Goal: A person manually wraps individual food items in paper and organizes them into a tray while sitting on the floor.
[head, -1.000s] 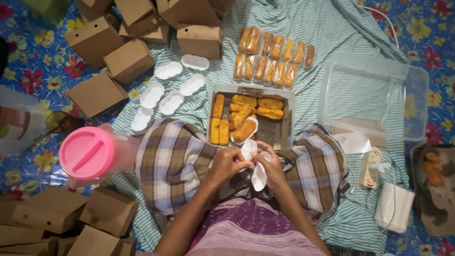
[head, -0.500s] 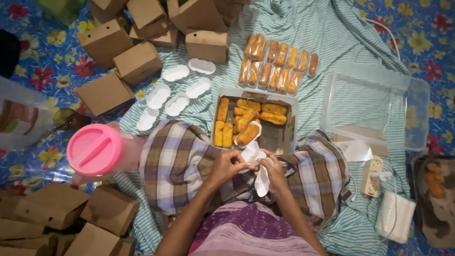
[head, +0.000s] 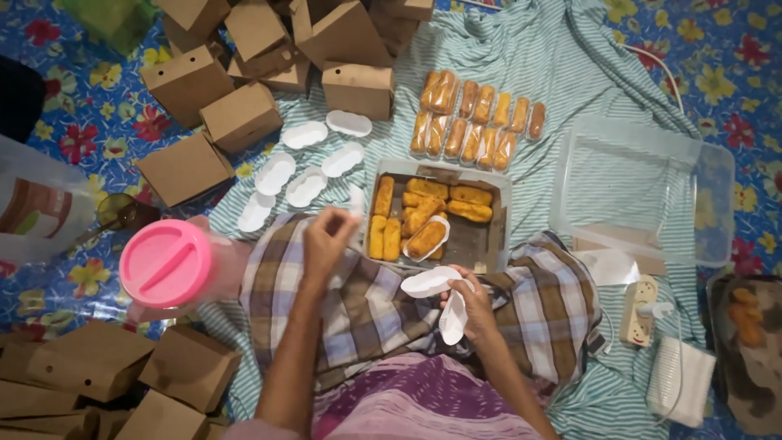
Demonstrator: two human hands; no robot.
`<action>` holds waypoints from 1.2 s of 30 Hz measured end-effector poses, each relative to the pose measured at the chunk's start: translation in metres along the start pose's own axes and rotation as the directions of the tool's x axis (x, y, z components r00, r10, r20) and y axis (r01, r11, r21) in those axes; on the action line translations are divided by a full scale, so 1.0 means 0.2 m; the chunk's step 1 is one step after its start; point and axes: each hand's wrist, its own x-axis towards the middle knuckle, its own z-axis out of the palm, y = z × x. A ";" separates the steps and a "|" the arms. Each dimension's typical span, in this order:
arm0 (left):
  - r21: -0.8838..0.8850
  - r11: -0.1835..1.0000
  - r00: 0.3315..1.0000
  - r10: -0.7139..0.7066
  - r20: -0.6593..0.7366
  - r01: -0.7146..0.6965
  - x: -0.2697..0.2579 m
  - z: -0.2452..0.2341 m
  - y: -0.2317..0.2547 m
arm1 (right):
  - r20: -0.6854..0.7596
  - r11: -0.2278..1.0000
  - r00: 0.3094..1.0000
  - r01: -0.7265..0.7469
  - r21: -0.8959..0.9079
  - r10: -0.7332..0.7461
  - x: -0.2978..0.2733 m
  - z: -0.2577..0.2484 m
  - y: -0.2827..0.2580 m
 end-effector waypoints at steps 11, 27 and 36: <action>0.545 0.744 0.912 0.397 0.106 -0.387 0.27 -0.02 -0.32 | -0.004 1.000 1.000 0.017 0.018 -0.017 0.03 -0.04 -0.01; 0.106 0.994 0.898 -0.018 0.440 -0.032 -0.24 0.30 -0.41 | 0.118 0.999 0.993 0.019 0.045 -0.024 -0.06 0.06 -0.03; 0.119 0.992 0.998 0.044 0.054 -0.051 0.04 -0.12 -0.30 | 0.187 0.991 0.982 -0.019 0.130 -0.006 -0.08 0.05 -0.08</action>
